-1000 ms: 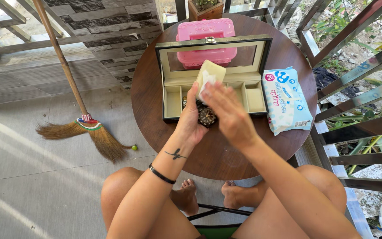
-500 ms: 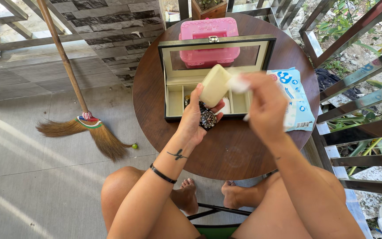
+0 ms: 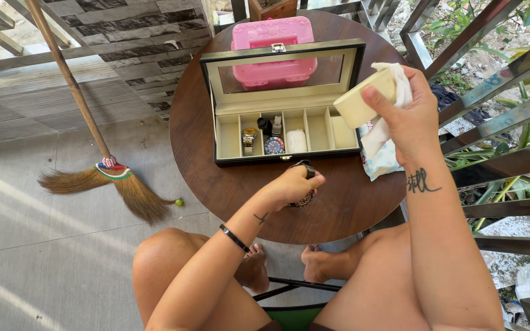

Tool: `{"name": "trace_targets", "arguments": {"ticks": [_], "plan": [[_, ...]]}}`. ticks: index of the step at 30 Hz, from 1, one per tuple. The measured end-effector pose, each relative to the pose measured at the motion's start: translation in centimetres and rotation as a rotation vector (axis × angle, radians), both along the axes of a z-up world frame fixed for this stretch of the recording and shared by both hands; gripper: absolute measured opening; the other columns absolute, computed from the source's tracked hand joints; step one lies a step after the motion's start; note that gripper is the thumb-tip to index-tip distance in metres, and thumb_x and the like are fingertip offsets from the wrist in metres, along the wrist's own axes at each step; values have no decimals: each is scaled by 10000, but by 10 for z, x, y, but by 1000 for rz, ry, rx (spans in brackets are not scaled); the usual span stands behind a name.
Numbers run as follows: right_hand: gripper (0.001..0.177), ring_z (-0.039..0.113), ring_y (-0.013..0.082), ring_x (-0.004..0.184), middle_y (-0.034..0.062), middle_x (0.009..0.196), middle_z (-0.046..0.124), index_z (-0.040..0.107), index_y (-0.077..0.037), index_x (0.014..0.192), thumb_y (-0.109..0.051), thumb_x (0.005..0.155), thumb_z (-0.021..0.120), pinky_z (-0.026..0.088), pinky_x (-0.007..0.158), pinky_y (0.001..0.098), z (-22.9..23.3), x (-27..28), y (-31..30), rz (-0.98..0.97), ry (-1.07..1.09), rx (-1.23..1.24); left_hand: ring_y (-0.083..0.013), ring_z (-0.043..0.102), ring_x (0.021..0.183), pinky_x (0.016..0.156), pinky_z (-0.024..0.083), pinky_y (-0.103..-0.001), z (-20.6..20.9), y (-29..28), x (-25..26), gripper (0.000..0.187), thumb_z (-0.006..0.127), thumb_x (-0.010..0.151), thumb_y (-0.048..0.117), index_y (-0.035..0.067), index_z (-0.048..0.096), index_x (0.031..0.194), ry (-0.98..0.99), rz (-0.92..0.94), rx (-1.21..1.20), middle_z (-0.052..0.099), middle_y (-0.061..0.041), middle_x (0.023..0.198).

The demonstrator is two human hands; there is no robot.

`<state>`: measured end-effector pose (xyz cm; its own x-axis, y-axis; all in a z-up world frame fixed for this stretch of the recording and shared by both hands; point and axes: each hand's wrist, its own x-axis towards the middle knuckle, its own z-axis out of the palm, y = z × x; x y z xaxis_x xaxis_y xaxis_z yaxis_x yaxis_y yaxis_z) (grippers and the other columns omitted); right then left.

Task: The person opens a jewelry box on an outdoor table, wipes watches and small accessories with a tissue, wipes a white watch cushion, and arranges the watches and accessories into the box compartments.

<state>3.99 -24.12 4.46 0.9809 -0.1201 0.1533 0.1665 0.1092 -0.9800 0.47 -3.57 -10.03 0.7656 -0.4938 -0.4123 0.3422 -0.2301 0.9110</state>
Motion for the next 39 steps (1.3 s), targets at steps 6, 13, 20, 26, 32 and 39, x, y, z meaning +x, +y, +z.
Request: {"name": "trace_targets", "arguments": {"ticks": [6,13,20,26,32,39], "plan": [[487,694,103,1022,31,1162,698,602,-61,1293,-137,891,867,609,887,283,-4,0,6,7,18,-10,-144,687,746,678,546,-320,-10,16,3,338,847,787,218,-15,744,1009,-100,268,214,758,-83,843],[491,691,106,1041,35,1174,698,590,-79,1282,-151,871,847,605,891,288,-9,-3,17,82,84,-79,-177,726,973,847,561,-311,-23,32,-10,501,820,814,236,-22,675,1218,-298,349,297,771,-128,1107],[542,622,200,1176,109,1264,622,570,-27,1328,-139,899,881,542,1014,354,-10,-11,50,-73,-337,-433,-231,679,1154,957,534,-376,49,70,0,577,581,959,459,76,609,1390,12,332,-52,677,-94,1254],[500,584,340,1199,154,1255,628,622,-89,1317,-82,861,826,486,1048,412,-23,-49,97,-34,-700,-828,-222,592,1025,966,485,-439,81,51,-3,657,414,1044,662,74,539,1311,316,417,-876,650,-88,1134],[300,697,164,1054,61,1169,708,647,-126,1263,-85,975,718,567,906,296,-28,-43,69,110,-252,-558,-197,642,1114,1006,512,-385,56,86,-1,432,449,1077,427,80,560,1310,307,715,-863,669,-93,1196],[339,552,167,1143,89,1250,577,588,-29,1315,4,982,536,443,991,287,-35,-59,82,52,-312,-459,-197,589,1126,982,475,-411,37,76,-19,534,395,1095,490,99,510,1439,335,734,-1059,644,-52,1250]]}}
